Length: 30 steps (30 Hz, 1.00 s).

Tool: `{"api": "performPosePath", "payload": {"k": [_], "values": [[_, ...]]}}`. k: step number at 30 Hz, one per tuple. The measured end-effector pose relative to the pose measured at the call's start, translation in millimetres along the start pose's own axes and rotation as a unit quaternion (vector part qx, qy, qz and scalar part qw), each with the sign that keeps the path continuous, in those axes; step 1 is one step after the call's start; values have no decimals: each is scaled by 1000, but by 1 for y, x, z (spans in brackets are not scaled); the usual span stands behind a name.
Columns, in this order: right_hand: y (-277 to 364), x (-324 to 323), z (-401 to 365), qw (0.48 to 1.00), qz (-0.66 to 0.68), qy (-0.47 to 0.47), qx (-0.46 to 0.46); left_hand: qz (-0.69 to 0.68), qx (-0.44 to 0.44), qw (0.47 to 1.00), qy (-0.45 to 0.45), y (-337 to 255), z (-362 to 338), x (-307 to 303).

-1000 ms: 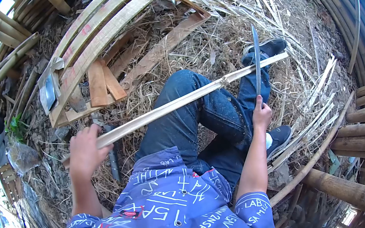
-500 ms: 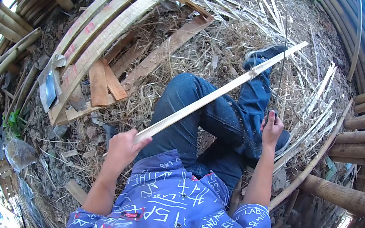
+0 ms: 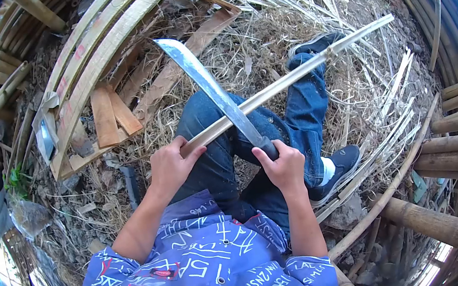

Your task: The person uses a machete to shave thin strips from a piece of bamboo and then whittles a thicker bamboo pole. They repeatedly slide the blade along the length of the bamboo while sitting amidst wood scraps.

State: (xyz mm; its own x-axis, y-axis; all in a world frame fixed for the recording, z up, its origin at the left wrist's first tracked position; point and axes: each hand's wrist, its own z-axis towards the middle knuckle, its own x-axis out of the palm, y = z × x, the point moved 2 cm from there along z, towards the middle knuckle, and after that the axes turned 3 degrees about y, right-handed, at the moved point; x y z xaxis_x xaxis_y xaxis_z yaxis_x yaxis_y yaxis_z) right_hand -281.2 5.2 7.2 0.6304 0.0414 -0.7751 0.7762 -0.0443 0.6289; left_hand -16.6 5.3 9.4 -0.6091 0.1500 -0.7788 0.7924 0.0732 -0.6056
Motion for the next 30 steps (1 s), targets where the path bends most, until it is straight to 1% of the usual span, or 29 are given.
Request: {"api": "performPosePath", "payload": {"k": [2,3,5,6,8,9,11,13,15,17,18,20,24,26,27,30], "values": [[-1,1,8,1000,-19,10,4,3,4,999,-40,1,1,2],[0,0,12,1000,-19,11,9,3,4,999,-35,1,2,3],[1,-3,20,999,-13,29,42,-10,-29,999,-15,1,3,2],[-3,-1,23,998,-27,24,42,-11,-30,999,-10,0,5,1],[-7,-3,27,998,-31,38,41,-6,-49,998,44,-1,10,-1],[-7,-3,29,998,-34,48,36,-6,-50,998,46,0,11,-2],[-4,-1,30,998,-52,40,22,27,-24,995,98,1,17,-3],[-4,3,30,995,-82,60,13,49,-16,992,115,-2,21,-5],[-1,7,30,994,-93,54,1,71,-9,989,132,-4,24,-4],[2,11,32,994,-92,54,-16,42,-16,990,130,-2,24,-2],[1,13,35,991,-113,58,-30,43,-15,990,132,1,23,1],[0,15,38,990,-120,56,-37,53,23,995,86,6,20,7],[-3,16,43,988,-138,51,-48,72,28,994,79,5,18,8],[-10,17,45,985,-160,39,-59,82,48,995,42,4,16,9],[-12,18,48,983,-165,41,-62,77,46,995,40,4,18,10],[-14,16,46,983,-167,7,-77,43,24,998,42,2,15,10]]}}
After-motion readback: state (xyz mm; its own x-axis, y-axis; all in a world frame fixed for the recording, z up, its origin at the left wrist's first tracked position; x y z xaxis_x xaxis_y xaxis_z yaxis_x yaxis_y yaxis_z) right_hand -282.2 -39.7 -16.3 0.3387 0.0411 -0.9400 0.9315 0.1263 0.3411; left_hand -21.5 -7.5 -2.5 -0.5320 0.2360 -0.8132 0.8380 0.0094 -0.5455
